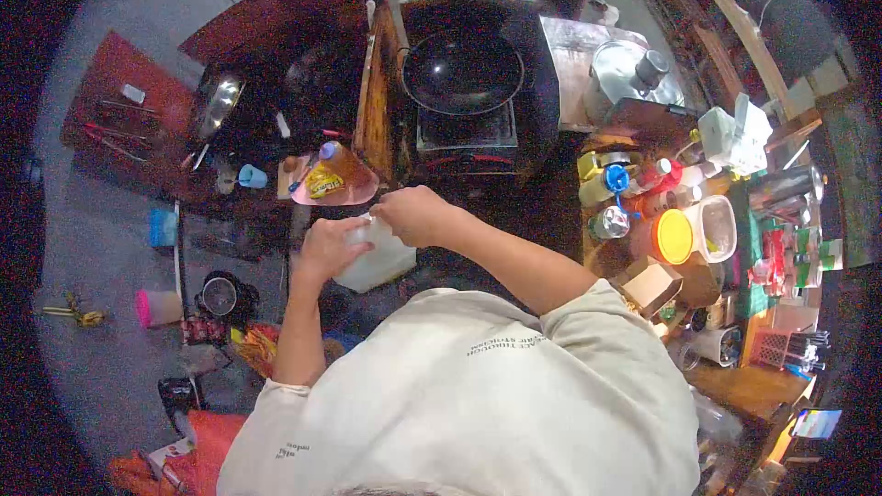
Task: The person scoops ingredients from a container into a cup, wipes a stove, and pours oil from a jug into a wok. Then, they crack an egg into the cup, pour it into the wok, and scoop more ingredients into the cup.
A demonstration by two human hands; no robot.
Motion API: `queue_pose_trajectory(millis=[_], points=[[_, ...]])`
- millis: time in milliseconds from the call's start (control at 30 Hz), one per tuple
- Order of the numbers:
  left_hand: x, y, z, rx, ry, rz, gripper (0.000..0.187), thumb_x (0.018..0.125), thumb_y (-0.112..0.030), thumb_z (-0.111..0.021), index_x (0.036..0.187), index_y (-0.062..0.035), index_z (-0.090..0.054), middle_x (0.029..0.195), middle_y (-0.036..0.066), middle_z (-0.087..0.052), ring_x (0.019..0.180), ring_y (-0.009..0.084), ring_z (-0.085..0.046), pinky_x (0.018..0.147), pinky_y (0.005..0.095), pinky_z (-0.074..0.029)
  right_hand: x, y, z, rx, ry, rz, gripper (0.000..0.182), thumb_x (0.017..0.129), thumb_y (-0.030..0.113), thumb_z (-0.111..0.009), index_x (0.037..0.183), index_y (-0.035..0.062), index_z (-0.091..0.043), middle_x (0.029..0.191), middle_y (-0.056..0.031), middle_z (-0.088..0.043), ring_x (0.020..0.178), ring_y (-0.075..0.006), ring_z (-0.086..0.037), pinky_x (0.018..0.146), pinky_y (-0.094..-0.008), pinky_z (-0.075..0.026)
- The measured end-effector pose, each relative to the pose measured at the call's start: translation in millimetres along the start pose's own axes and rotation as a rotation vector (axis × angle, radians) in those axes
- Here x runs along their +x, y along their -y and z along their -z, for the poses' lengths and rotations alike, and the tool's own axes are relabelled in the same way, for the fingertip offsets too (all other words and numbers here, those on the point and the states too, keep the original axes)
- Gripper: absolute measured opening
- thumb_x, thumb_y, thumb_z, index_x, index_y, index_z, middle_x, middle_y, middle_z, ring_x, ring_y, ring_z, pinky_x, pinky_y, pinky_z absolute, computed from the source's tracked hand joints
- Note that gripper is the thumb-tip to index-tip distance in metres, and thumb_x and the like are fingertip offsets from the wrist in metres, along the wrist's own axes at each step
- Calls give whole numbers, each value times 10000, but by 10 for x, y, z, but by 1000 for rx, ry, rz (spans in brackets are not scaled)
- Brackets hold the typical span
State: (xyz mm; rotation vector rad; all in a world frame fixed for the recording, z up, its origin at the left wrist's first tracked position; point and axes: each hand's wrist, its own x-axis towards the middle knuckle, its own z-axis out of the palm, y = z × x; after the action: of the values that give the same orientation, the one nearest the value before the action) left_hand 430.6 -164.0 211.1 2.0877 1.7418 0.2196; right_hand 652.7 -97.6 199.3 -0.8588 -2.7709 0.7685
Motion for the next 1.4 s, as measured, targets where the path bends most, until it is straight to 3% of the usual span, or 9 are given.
queue_pose_trajectory(millis=[767, 1200, 1400], points=[[55, -5, -24, 10, -30, -83, 439, 707, -375, -846, 1106, -213, -760, 910, 173, -735, 843, 366, -715, 794, 464, -579, -43, -3, 51, 7, 17, -53, 500, 778, 148, -771, 1259, 110, -640, 1110, -124, -681, 1022, -332, -691, 829, -465, -569], [-31, -13, -27, -1, -7, -12, 450, 716, -381, -839, 1125, -211, -758, 953, 168, -739, 887, 370, -713, 828, 461, -575, -36, 44, 10, -29, 41, -57, 521, 770, 195, -794, 1264, 131, -639, 1096, -124, -684, 1009, -329, -695, 828, -462, -571], [-51, -107, 59, -38, 5, -6, 494, 696, -312, -868, 1146, -145, -754, 1019, 180, -733, 905, 361, -719, 855, 420, -562, -44, 28, 6, -4, 8, -38, 487, 786, 193, -779, 1247, 118, -641, 1108, -132, -683, 1006, -334, -695, 831, -465, -567]])
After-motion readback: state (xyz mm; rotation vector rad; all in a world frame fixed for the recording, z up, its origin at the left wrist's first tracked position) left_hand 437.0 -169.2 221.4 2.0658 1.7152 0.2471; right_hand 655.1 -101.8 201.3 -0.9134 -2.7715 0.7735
